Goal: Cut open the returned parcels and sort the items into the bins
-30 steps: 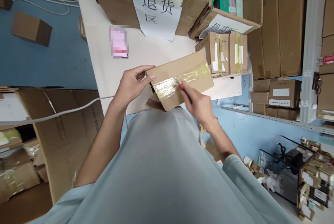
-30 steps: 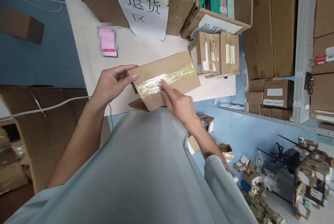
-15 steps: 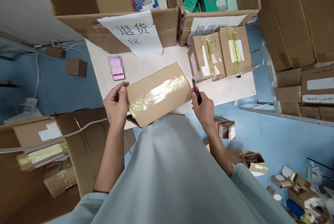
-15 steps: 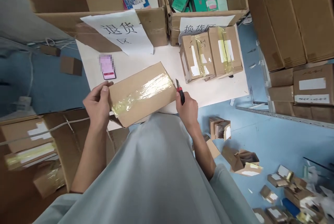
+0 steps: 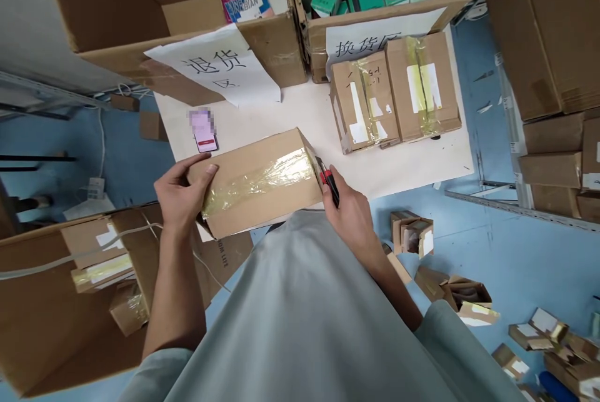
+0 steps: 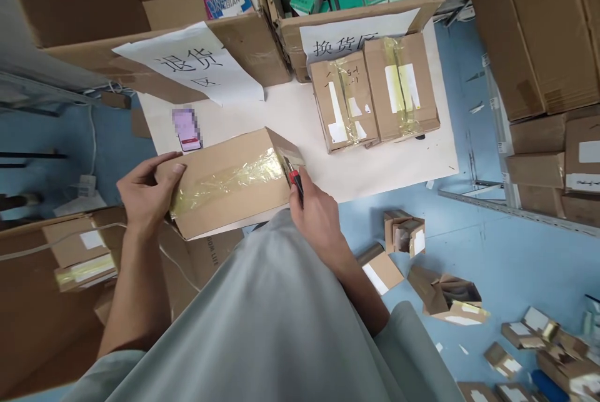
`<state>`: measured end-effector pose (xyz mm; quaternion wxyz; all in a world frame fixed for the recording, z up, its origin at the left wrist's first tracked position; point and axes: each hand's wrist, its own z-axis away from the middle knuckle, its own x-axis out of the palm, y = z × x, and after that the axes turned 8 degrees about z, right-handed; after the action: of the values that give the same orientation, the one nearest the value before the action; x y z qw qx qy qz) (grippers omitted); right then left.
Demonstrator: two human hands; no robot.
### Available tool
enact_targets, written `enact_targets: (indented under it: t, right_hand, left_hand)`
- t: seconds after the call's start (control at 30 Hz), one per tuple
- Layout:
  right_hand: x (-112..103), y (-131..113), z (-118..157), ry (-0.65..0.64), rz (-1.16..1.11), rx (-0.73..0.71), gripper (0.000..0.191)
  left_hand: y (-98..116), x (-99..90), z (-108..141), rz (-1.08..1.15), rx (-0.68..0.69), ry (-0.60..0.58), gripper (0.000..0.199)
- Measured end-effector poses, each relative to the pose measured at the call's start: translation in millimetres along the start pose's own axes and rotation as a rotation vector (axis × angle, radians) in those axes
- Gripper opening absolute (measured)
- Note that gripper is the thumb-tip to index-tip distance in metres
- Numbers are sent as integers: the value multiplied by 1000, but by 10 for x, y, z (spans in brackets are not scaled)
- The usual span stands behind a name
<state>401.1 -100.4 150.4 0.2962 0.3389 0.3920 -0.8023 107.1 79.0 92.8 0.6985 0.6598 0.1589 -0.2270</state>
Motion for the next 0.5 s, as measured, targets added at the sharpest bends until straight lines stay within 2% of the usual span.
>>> enact_targets:
  t: [0.2,0.5]
  right_hand:
    - [-185,-133,-103,-68,124,-52,59]
    - [-286,-449,-149,-176,310,48,63]
  left_hand:
    - [-59,-7,8,14,-11,21,37]
    - [10,30,15,-28,-45,37,39]
